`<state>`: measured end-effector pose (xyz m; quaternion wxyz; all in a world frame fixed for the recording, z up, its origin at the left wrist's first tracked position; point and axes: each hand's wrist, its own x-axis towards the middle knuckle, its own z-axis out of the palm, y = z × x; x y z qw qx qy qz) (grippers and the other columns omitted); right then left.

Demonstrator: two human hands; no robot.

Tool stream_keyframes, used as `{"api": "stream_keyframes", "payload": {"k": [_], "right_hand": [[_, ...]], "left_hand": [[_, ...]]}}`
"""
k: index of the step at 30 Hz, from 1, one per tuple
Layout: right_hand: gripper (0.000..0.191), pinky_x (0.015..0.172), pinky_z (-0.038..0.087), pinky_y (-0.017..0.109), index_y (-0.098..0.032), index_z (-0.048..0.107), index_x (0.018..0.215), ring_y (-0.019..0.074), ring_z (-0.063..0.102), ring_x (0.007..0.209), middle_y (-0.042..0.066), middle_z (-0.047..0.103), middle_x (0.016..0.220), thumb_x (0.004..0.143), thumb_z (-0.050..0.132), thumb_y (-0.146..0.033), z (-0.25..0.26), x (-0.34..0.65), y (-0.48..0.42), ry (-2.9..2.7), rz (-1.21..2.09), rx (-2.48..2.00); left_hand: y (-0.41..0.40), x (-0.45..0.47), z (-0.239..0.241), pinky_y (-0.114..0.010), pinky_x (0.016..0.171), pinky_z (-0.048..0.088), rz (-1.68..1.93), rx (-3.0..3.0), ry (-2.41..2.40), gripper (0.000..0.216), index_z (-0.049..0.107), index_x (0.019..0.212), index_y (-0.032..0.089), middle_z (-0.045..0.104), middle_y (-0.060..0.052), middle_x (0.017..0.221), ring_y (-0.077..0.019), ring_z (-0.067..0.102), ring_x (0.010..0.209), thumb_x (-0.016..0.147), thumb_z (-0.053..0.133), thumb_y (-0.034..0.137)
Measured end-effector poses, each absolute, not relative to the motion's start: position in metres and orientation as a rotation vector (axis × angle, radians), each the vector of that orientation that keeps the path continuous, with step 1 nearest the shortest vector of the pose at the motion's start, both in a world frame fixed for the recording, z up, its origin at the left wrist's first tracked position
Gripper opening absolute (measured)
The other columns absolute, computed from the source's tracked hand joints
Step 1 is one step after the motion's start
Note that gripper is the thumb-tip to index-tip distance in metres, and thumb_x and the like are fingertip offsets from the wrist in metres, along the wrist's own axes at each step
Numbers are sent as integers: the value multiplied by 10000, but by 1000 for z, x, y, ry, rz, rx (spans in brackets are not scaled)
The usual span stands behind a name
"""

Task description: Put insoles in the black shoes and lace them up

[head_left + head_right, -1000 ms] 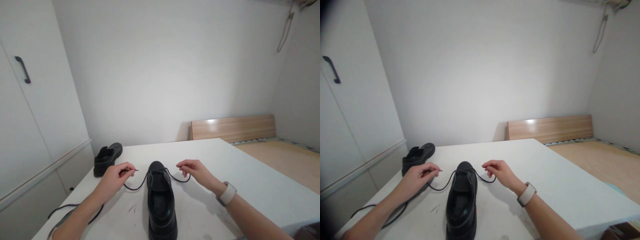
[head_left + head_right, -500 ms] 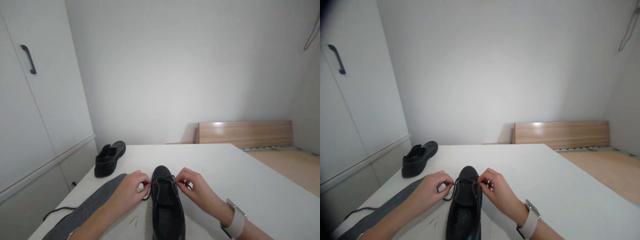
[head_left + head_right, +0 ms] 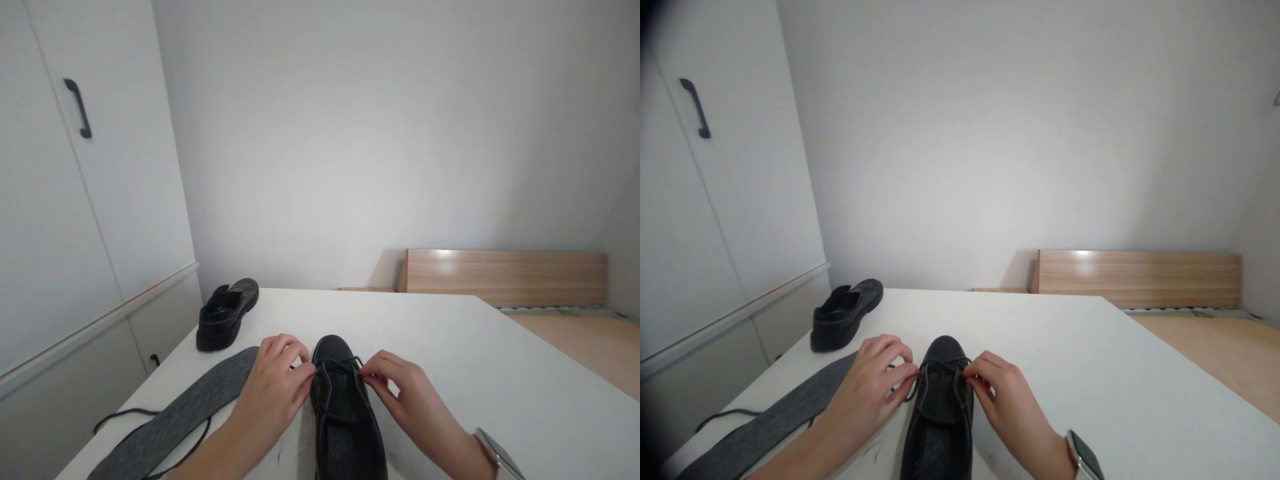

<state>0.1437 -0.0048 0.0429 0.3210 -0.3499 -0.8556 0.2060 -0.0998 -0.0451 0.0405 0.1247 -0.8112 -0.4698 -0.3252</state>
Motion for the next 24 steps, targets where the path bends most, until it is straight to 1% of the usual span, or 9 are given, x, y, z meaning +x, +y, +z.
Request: {"api": "stream_keyframes", "payload": {"k": [4, 7, 9, 12, 14, 17, 19, 21, 24], "right_hand": [[173, 695, 484, 306, -215, 655, 866, 199, 629, 767, 44, 662, 845, 926, 506, -150, 43, 143, -7, -2254, 511, -929], [176, 683, 483, 305, -214, 656, 860, 200, 631, 755, 44, 665, 833, 922, 504, -151, 43, 142, -7, -2258, 496, -932], [172, 679, 484, 304, -213, 655, 854, 199, 630, 751, 44, 667, 827, 918, 508, -150, 43, 142, -7, -2250, 496, -929], [163, 686, 486, 305, -210, 651, 851, 198, 628, 753, 43, 668, 826, 916, 516, -146, 42, 142, -6, -2234, 510, -922], [159, 686, 486, 306, -211, 647, 845, 197, 626, 752, 42, 666, 821, 917, 518, -150, 41, 142, -7, -2226, 519, -918], [165, 679, 485, 305, -212, 643, 846, 195, 622, 750, 40, 659, 825, 921, 509, -150, 40, 143, -8, -2217, 518, -918], [168, 680, 484, 305, -212, 640, 850, 193, 618, 748, 39, 652, 825, 920, 504, -143, 39, 143, -9, -2212, 512, -920], [166, 675, 481, 302, -209, 635, 841, 189, 609, 735, 34, 639, 812, 914, 507, -132, 39, 142, -8, -2205, 502, -918], [171, 664, 471, 294, -206, 626, 834, 182, 601, 723, 29, 627, 801, 905, 507, -108, 38, 141, -8, -2195, 495, -911]], "left_hand": [[-46, -97, 43, -380, 737, 406, -991, -2428, -1474, 158, 704, 786, 202, 673, -45, 802, -234, 571, 829, 825, 598, 93], [-43, -99, 47, -350, 758, 436, -1209, -2543, -1803, 147, 718, 737, 200, 686, -37, 775, -217, 600, 819, 818, 605, 154], [-40, -101, 48, -323, 724, 446, -1358, -2592, -2053, 144, 725, 728, 185, 695, -38, 756, -204, 614, 769, 812, 611, 210], [-38, -103, 44, -302, 646, 444, -1489, -2627, -2303, 182, 735, 788, 156, 701, -48, 727, -194, 609, 688, 821, 608, 282], [-40, -102, 40, -312, 661, 448, -1459, -2615, -2211, 189, 734, 800, 164, 699, -54, 735, -200, 602, 707, 839, 600, 292], [-47, -98, 34, -360, 724, 430, -1256, -2469, -1711, 208, 738, 820, 202, 674, -66, 758, -226, 564, 776, 886, 544, 236], [-50, -95, 32, -376, 716, 411, -1157, -2365, -1473, 251, 738, 843, 212, 653, -73, 740, -236, 539, 771, 908, 496, 205], [-51, -93, 32, -368, 709, 419, -1166, -2368, -1483, 246, 730, 834, 207, 650, -68, 727, -233, 550, 759, 909, 497, 202], [-47, -93, 36, -327, 696, 467, -1294, -2493, -1835, 168, 721, 800, 204, 684, -45, 737, -209, 605, 728, 875, 572, 223]]}}
